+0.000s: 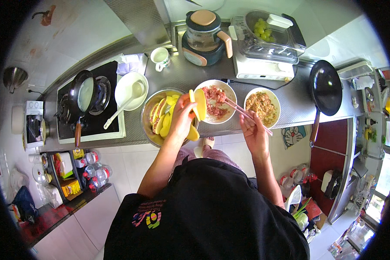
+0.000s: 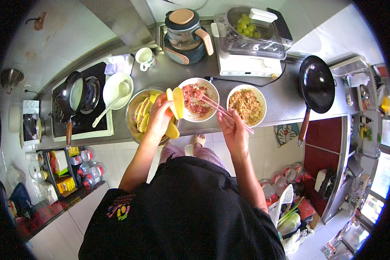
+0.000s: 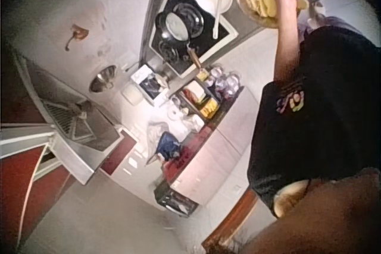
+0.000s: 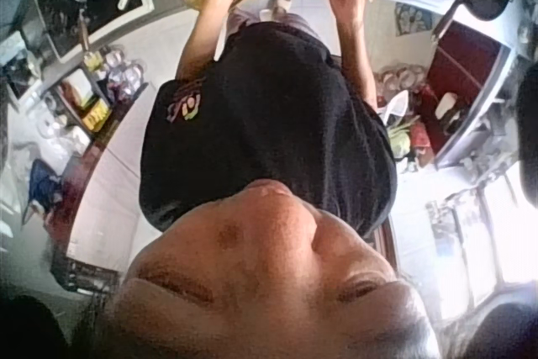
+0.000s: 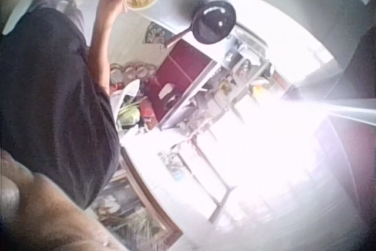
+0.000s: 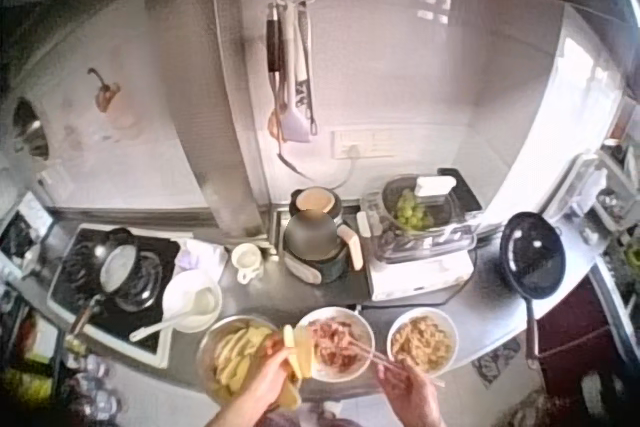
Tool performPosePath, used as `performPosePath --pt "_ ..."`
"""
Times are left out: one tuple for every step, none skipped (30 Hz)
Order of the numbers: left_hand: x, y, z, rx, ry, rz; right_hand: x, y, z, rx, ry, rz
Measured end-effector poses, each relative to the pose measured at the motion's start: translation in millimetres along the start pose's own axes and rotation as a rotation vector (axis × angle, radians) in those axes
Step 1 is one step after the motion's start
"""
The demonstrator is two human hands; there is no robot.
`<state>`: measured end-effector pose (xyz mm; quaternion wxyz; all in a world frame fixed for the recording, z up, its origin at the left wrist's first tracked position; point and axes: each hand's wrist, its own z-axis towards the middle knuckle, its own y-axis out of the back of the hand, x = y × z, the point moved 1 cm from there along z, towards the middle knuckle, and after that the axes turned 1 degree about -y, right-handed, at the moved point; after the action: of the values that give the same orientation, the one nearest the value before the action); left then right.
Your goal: The person assembles food by placing a brown mixture onto yellow flatbread slices using chopsticks. They pick up each slice, add the mixture, and place the filled slice into a metal bowl.
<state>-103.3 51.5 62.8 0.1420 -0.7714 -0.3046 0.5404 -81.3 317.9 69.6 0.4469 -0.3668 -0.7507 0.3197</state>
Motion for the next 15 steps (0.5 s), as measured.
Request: performPosePath --pt "4 -8 3 0.038 0.009 -0.023 5 -7 -7 -0.044 0.016 -0.034" --pt "8 -15 4 0.077 0.021 -0.054 9 -13 -15 -0.038 0.049 -0.074" --pt "11 -23 6 0.094 0.037 -0.055 11 -19 -22 -0.037 0.083 -0.116" --pt "13 -30 7 0.118 0.051 -0.064 12 -25 -27 -0.030 0.115 -0.156" --pt "16 -38 7 0.123 0.080 -0.062 12 -29 -31 -0.047 0.151 -0.192" --pt "17 -45 6 0.148 0.073 -0.083 12 -33 -34 -0.072 0.197 -0.254" --pt "19 -51 3 0.152 0.081 -0.093 11 -37 -36 -0.087 0.241 -0.311" --pt "19 -56 1 0.172 0.072 -0.113 10 -40 -39 -0.101 0.284 -0.368" --pt "18 -61 1 0.175 0.082 -0.114 8 -43 -41 -0.115 0.352 -0.446" --pt "18 -64 0 0.153 0.094 -0.110 8 -46 -44 -0.113 0.383 -0.543" --pt "19 -66 -2 0.129 0.105 -0.106 7 -48 -47 -0.107 0.403 -0.644" --pt "20 -67 -4 0.120 0.108 -0.110 7 -50 -51 -0.100 0.422 -0.746" --pt "20 -67 -4 0.122 0.146 -0.179 7 -53 -54 -0.098 0.457 -0.850" --pt "21 -66 -5 0.140 0.175 -0.255 8 -56 -58 -0.060 0.528 -1.015" --pt "22 -65 -4 0.158 0.204 -0.332 8 -59 -61 -0.019 0.606 -1.178"
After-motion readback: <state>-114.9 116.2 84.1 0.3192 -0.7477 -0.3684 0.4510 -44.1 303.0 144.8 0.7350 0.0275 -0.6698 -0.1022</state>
